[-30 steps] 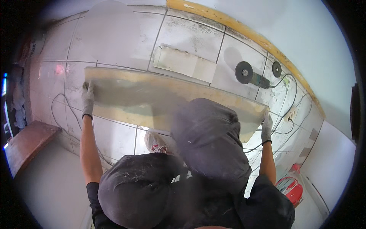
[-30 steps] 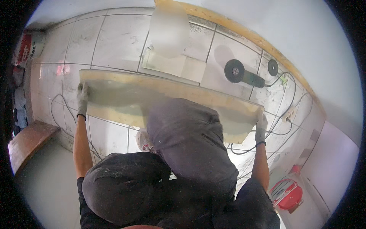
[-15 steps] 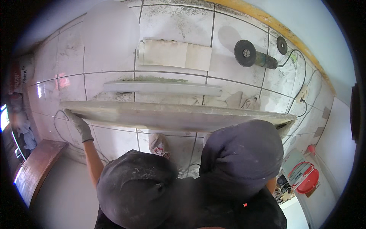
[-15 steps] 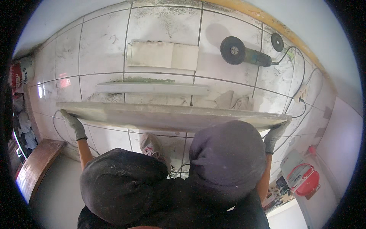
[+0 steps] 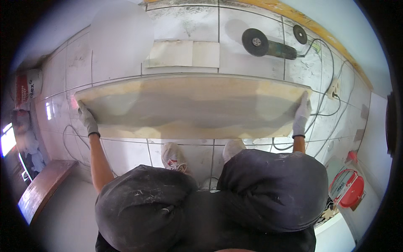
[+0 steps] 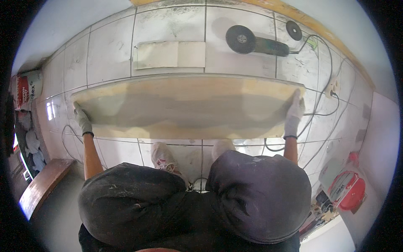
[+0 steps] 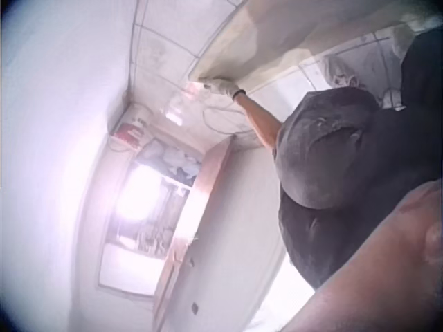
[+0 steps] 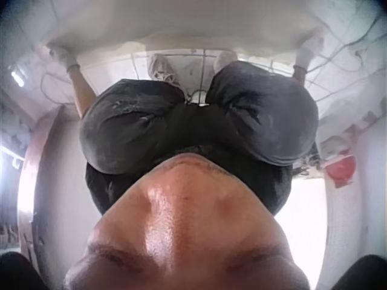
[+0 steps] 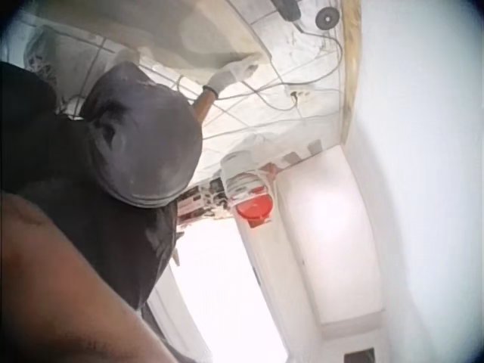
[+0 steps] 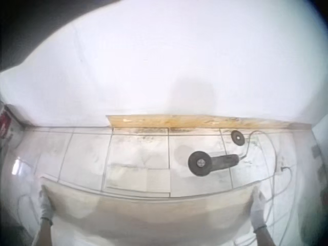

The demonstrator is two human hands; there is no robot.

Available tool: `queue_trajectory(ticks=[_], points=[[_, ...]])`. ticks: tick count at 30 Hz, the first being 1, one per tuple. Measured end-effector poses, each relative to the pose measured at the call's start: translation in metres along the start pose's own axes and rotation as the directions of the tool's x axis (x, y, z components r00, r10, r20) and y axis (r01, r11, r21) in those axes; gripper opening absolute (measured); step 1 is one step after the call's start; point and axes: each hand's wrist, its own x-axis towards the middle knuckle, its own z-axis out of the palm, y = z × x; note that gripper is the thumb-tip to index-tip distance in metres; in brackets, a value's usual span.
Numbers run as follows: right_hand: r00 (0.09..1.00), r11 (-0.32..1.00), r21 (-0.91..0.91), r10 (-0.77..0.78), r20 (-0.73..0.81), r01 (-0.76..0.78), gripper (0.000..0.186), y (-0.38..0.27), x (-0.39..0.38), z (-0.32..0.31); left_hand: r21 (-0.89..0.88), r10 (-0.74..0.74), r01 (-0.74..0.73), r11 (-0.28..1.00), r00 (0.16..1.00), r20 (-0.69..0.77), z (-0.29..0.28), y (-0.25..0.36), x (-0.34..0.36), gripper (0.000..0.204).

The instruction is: The person uses an angle grinder to cut and shape long white boards, then positions and attaches them to the lower section of a wall with the help of an assistant.

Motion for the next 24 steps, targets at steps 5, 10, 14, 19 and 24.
queue_trajectory(ticks=[5, 10, 14, 19, 24], points=[[0.996, 0.989, -0.121, 0.089, -0.006, -0.089, 0.075, -0.012, -0.012, 0.024, 0.23, 0.21, -0.213, 0.95, 0.977, 0.038, 0.006, -0.012, 0.008, 0.065], [0.969, 0.772, -0.622, -0.232, -0.083, 0.131, 0.086, -0.006, -0.039, 0.031, 0.425, 0.357, -0.327, 0.844, 0.934, 0.01, 0.017, -0.006, -0.002, 0.065], [0.975, 0.824, -0.553, -0.206, -0.087, 0.124, 0.092, -0.021, -0.055, 0.039, 0.587, 0.739, -0.597, 0.546, 0.674, -0.002, 0.041, 0.036, -0.05, 0.054], [0.962, 0.856, -0.491, -0.25, -0.114, 0.164, 0.096, -0.008, -0.041, 0.041, 0.321, 0.833, -0.9, 0.294, 0.406, 0.375, 0.094, 0.089, -0.089, 0.044], [0.999, 0.898, -0.439, 0.027, -0.022, -0.034, 0.102, -0.031, -0.037, 0.026, 0.261, 0.522, -0.882, 0.394, 0.448, 0.726, 0.12, 0.118, -0.111, 0.035]])
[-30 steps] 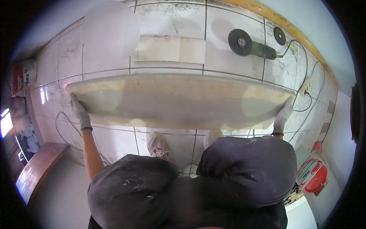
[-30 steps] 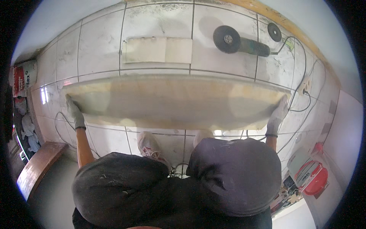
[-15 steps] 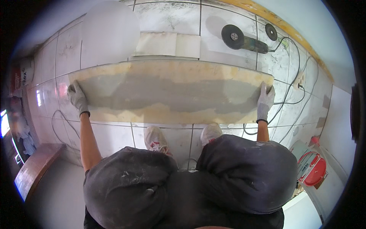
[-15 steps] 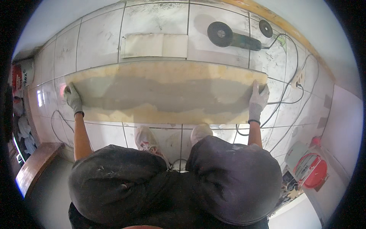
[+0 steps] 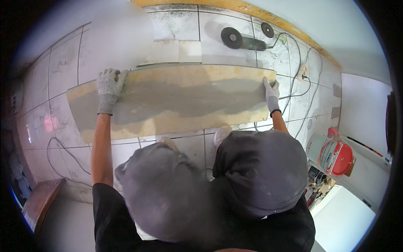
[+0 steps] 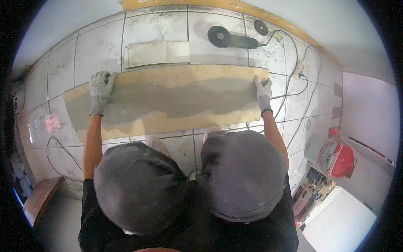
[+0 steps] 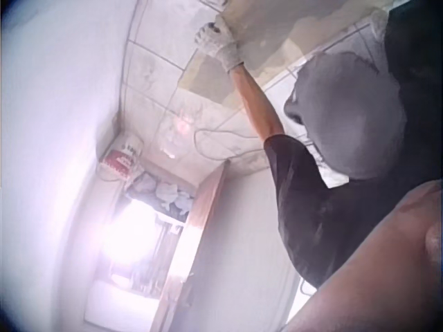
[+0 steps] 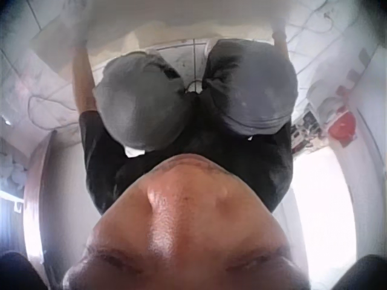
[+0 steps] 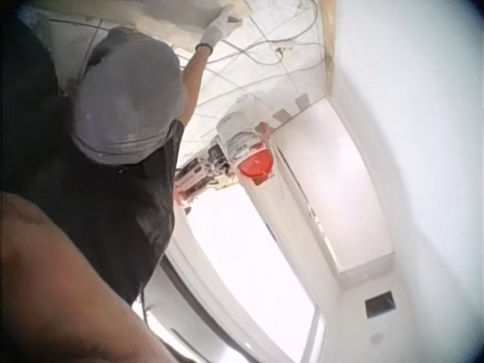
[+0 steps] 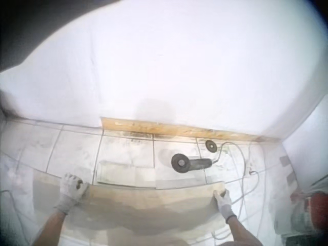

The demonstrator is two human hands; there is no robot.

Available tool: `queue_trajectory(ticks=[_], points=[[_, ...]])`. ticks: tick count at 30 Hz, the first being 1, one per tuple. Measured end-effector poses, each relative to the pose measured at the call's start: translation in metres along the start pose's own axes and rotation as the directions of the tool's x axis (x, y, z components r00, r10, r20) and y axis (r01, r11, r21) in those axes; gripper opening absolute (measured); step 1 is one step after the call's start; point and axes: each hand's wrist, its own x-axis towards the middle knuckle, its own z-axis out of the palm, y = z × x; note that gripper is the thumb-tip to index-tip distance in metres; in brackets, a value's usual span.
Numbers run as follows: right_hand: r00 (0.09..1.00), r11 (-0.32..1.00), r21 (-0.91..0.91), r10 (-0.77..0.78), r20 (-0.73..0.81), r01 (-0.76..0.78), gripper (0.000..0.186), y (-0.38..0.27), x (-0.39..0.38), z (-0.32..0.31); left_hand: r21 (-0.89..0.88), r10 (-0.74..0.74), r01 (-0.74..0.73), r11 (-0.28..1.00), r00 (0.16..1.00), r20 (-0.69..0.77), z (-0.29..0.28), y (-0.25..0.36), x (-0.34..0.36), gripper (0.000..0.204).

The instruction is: The person uses an angle grinder to cut and shape long white boards, then positions and attaches them to the lower section of a wall with the help of an assistant.

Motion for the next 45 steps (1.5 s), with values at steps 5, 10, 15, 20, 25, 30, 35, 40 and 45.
queue_trajectory(ticks=[5, 10, 15, 20, 25, 30, 35, 40, 45], points=[[1.0, 0.996, -0.094, -0.009, 0.019, 0.011, 0.099, 0.002, -0.012, -0.005, -0.03, 0.06, -0.066, 0.997, 0.981, -0.185, 0.009, -0.008, -0.008, 0.036], [0.997, 0.977, -0.201, -0.071, 0.006, 0.071, 0.094, 0.013, -0.004, -0.009, 0.022, 0.064, -0.062, 0.998, 0.994, -0.088, 0.005, -0.008, -0.002, 0.033], [0.776, 0.716, -0.395, -0.631, -0.011, 0.576, 0.083, -0.053, -0.03, 0.0, 0.034, 0.131, -0.129, 0.991, 0.989, -0.069, 0.014, 0.006, -0.005, 0.025], [0.193, 0.15, -0.123, -0.723, 0.664, 0.981, 0.079, -0.146, -0.045, 0.061, -0.013, 0.181, -0.182, 0.983, 0.98, -0.084, 0.018, 0.011, -0.004, 0.027], [0.172, 0.206, -0.071, -0.53, 0.83, 0.976, 0.083, -0.17, -0.064, 0.082, -0.031, 0.153, -0.157, 0.987, 0.983, -0.099, 0.018, 0.01, -0.001, 0.032], [0.402, 0.269, -0.331, -0.281, 0.871, 0.904, 0.084, -0.203, -0.091, 0.071, -0.073, 0.074, -0.069, 0.995, 0.995, 0.066, 0.01, 0.01, -0.004, 0.034], [0.336, 0.186, -0.283, -0.423, 0.841, 0.941, 0.084, -0.176, -0.085, 0.062, 0.023, 0.15, -0.15, 0.988, 0.989, -0.009, 0.017, 0.009, -0.011, 0.035], [0.34, 0.193, -0.28, -0.51, 0.79, 0.941, 0.084, -0.158, -0.075, 0.092, -0.067, 0.127, -0.132, 0.989, 0.989, -0.079, 0.023, 0.012, -0.009, 0.044], [0.332, 0.144, -0.308, -0.578, 0.746, 0.941, 0.084, -0.158, -0.069, 0.099, 0.279, 0.224, -0.162, 0.947, 0.952, -0.21, 0.033, 0.001, -0.017, 0.079]])
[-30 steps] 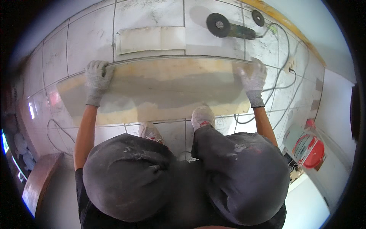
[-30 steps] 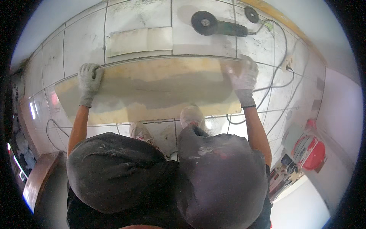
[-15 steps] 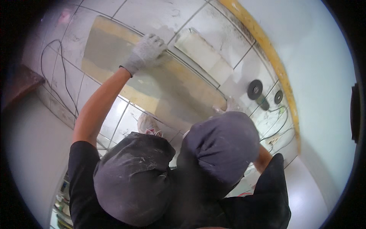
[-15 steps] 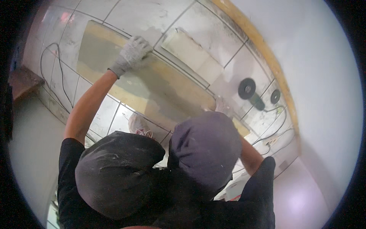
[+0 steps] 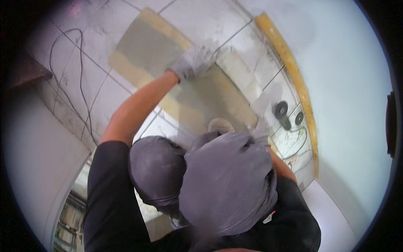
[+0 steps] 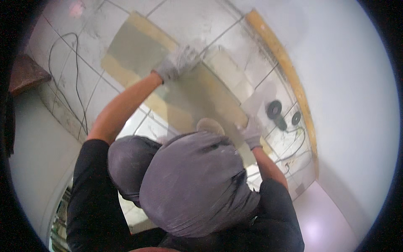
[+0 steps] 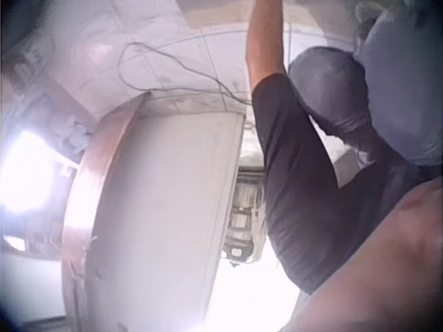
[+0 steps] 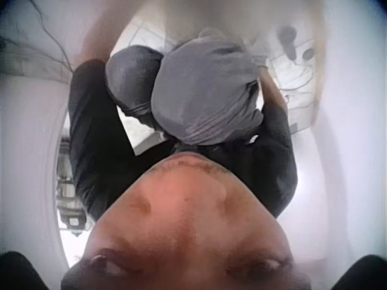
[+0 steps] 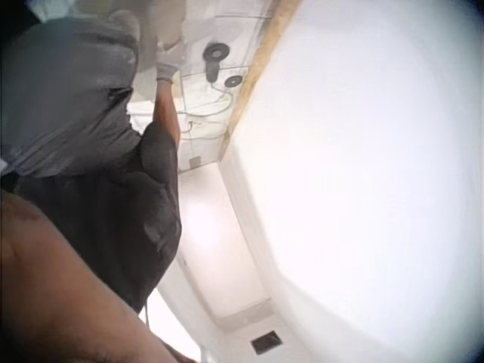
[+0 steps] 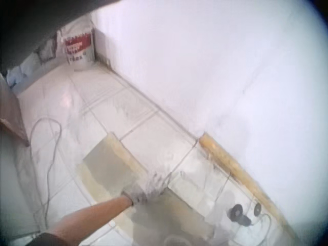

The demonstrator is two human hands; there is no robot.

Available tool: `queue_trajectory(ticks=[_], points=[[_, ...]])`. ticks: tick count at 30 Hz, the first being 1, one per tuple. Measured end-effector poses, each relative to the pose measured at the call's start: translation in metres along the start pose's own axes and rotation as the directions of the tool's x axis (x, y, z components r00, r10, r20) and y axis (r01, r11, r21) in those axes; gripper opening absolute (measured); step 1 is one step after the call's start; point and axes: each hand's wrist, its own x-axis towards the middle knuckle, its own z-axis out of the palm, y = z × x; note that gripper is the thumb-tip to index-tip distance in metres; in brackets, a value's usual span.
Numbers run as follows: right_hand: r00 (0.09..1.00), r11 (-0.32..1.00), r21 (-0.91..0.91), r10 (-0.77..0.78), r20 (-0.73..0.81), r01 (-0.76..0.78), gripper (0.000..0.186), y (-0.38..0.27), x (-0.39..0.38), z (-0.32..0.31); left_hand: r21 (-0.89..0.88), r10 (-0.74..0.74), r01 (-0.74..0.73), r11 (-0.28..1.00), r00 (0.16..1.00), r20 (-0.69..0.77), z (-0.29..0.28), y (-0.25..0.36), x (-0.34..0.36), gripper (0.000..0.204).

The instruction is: The person uses an angle grinder to cut and shape long white boards, then positions and attaches them to the lower section of a wall with the help of an assistant.

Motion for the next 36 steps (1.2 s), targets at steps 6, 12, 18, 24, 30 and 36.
queue_trajectory(ticks=[6, 12, 18, 24, 30, 36], points=[[0.999, 0.999, 0.04, -0.02, 0.042, 0.018, 0.083, 0.001, 0.001, -0.016, -0.3, -0.027, 0.018, 0.954, 0.999, -0.025, -0.006, -0.006, 0.004, 0.063], [0.995, 0.984, 0.159, -0.09, 0.053, 0.08, 0.075, -0.002, 0.002, -0.016, -0.122, -0.179, 0.183, 0.976, 0.983, 0.041, -0.064, -0.033, -0.066, 0.066], [0.943, 0.936, 0.312, -0.057, -0.327, 0.164, 0.058, 0.075, -0.022, -0.022, 0.003, -0.195, 0.224, 0.975, 0.84, 0.507, -0.128, -0.094, -0.061, 0.051], [0.986, 0.986, 0.087, -0.137, -0.093, 0.145, 0.092, 0.156, -0.011, -0.074, -0.083, -0.269, 0.372, 0.924, 0.792, 0.548, -0.106, -0.035, 0.035, 0.033], [0.999, 0.998, 0.049, -0.03, -0.037, 0.032, 0.077, 0.196, 0.042, -0.043, -0.508, -0.457, 0.467, 0.723, 0.876, 0.156, -0.052, 0.05, 0.091, 0.031], [0.992, 0.995, -0.033, -0.097, -0.08, 0.094, 0.077, 0.167, 0.058, -0.059, -0.663, -0.792, 0.723, 0.192, 0.514, 0.331, -0.059, 0.085, 0.079, 0.035]])
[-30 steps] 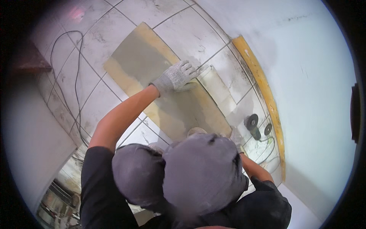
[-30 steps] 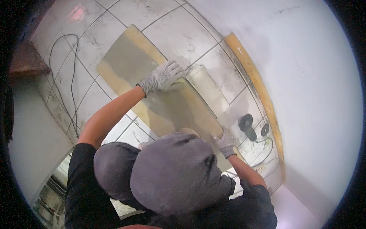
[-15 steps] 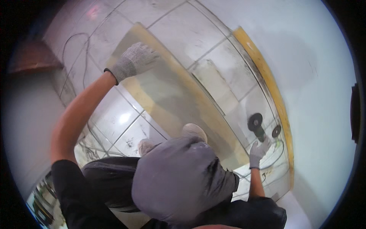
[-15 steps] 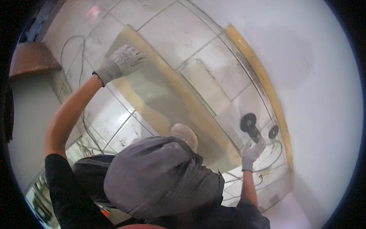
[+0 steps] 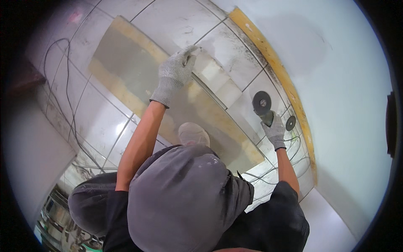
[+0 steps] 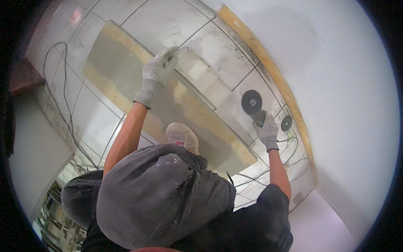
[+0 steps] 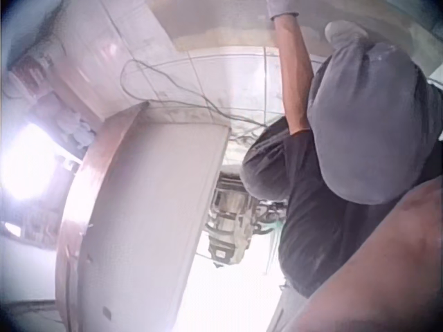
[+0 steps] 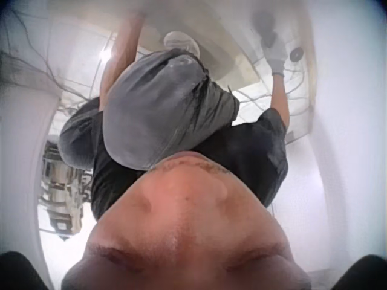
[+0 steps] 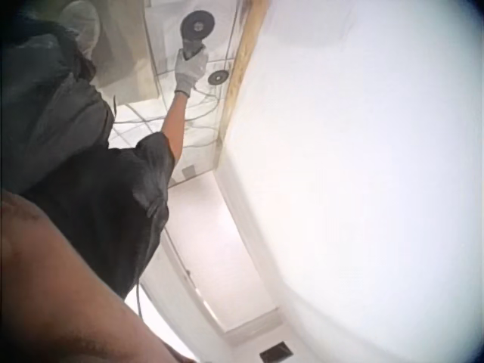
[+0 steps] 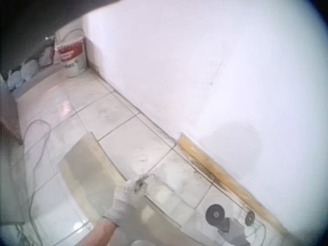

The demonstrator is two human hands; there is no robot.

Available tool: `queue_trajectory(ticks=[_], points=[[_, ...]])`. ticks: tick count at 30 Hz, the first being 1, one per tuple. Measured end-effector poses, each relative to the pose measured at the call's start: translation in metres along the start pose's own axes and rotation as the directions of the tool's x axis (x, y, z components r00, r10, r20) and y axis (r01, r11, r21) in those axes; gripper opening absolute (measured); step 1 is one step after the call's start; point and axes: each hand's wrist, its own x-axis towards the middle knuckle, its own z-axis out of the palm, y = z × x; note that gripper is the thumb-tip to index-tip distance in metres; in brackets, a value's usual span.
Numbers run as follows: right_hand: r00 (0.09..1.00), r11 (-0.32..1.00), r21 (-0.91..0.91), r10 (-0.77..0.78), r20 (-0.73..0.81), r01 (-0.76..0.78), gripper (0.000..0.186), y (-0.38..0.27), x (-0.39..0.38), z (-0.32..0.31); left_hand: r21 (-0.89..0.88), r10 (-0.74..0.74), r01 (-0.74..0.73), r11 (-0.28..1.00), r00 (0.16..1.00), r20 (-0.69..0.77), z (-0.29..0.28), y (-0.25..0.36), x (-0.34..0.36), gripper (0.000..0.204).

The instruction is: The person uses an angle grinder to cut and shape long white boards, then positions and attaches them to the lower section of a wall with the help of an assistant.

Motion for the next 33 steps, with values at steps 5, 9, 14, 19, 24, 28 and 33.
queue_trajectory(ticks=[5, 9, 14, 19, 24, 28, 33], points=[[0.995, 0.918, 0.395, 0.073, -0.074, -0.038, 0.077, -0.084, 0.046, -0.066, 0.262, 0.213, -0.178, 0.948, 0.971, -0.112, -0.01, -0.024, -0.002, 0.039], [0.996, 0.704, 0.706, -0.036, -0.076, 0.079, 0.079, -0.167, 0.099, -0.13, -0.611, -0.142, 0.131, 0.781, 0.989, 0.03, 0.029, 0.008, -0.018, 0.04], [0.943, 0.212, 0.968, -0.275, 0.188, -0.131, 0.045, -0.234, 0.141, -0.159, -0.819, -0.053, 0.167, 0.549, 0.985, 0.166, 0.078, 0.033, -0.038, 0.05], [0.899, -0.143, 0.954, -0.395, 0.191, -0.265, 0.043, -0.261, 0.154, -0.135, -0.951, -0.157, 0.298, 0.082, 0.946, 0.283, 0.093, 0.072, -0.043, 0.077], [0.891, 0.056, 0.98, -0.41, 0.195, -0.188, 0.045, -0.278, 0.14, -0.12, -0.981, -0.093, 0.191, 0.014, 0.977, 0.189, 0.068, 0.052, -0.021, 0.065], [0.898, 0.086, 0.956, -0.329, 0.292, -0.28, 0.055, -0.264, 0.127, -0.1, -0.985, -0.059, 0.173, -0.017, 0.983, 0.174, 0.07, 0.054, -0.025, 0.063], [0.916, 0.063, 0.975, -0.335, 0.222, -0.213, 0.049, -0.262, 0.113, -0.094, -0.931, -0.06, 0.331, -0.154, 0.937, 0.343, 0.077, 0.048, -0.028, 0.063]])
